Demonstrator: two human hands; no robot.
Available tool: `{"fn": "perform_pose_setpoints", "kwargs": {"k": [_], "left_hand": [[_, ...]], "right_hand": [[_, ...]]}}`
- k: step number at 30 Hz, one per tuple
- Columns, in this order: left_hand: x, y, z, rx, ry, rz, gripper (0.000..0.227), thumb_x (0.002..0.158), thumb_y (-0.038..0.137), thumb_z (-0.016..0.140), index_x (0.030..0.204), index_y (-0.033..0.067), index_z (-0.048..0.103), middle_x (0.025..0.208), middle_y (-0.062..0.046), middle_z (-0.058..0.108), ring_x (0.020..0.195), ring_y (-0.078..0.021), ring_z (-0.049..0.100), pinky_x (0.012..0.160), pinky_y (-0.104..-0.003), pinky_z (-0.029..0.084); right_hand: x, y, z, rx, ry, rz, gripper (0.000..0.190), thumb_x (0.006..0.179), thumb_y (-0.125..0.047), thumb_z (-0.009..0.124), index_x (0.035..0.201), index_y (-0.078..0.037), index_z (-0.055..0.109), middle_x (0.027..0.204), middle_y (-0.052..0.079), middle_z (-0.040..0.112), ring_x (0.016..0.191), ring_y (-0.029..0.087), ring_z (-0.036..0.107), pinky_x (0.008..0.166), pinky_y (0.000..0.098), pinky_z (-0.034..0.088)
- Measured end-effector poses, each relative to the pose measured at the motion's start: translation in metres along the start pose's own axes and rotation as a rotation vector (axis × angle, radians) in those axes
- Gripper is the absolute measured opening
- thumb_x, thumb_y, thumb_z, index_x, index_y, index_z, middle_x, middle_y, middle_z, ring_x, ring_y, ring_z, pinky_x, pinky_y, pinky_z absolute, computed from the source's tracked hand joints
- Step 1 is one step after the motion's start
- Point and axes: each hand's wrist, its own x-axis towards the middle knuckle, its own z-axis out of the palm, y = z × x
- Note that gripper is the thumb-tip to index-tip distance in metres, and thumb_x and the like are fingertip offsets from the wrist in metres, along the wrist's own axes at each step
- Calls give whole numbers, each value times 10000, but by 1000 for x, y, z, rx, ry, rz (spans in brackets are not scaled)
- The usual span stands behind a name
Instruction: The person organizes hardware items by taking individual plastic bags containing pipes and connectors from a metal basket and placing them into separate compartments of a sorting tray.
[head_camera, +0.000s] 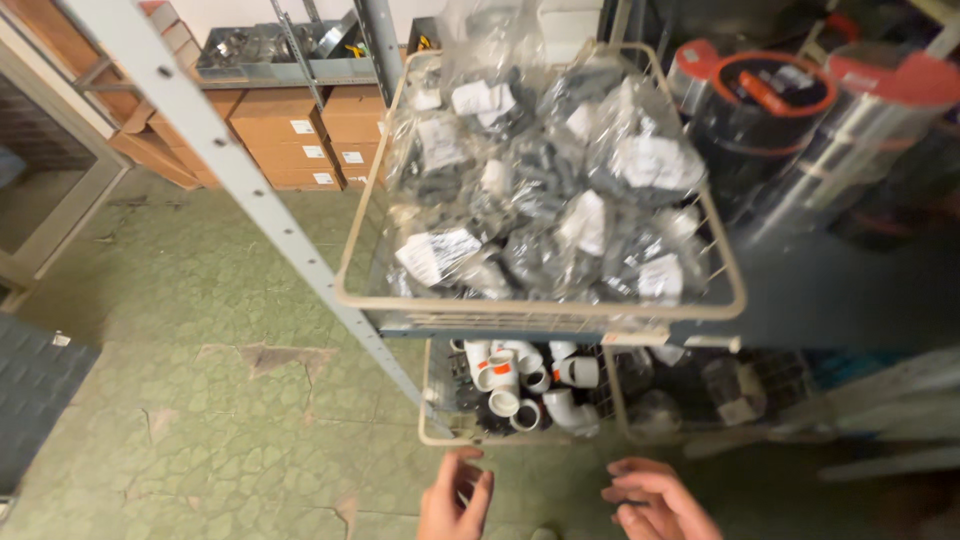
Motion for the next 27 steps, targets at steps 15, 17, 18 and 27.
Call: {"fn": "perform_pose_setpoints", "kwargs": {"k": [15,17,18,27], "left_hand": [[18,-152,32,160,-195,-241,285,1060,405,700,1320,288,704,929,31,859,748,-213,790,810,-412,605],[57,-167,51,273,-102,106,161,1077,323,681,1160,187,702,1152,-64,793,1151,-305,701,1040,-447,553],[79,-172,62,260,-92,103,161,1077,323,681,1160,187,702,1152,-64,793,1151,-305,701,1040,-447,553],[165,-257,114,808,208,439,306,1125,460,626,1291,230,742,1195,-33,727,1242,-302,679,955,-456,552]], "right_hand": [[20,107,-2,-219,138,414,318,1019,-39,814,1335,-6,828,1157,141,884,1038,200,835,866,402,736],[66,143,-7,-282,149,417,296,1027,-24,780,1321,-50,803,1362,86,860,1114,221,843,838,388,732],[95,160,-8,-295,139,412,296,1027,-24,780,1321,-50,803,1362,86,860,1114,221,843,838,388,732],[358,329,14,-756,-56,-194,385,844,-11,861,1221,49,815,1139,313,805,1189,517,770,1044,598,589]]}}
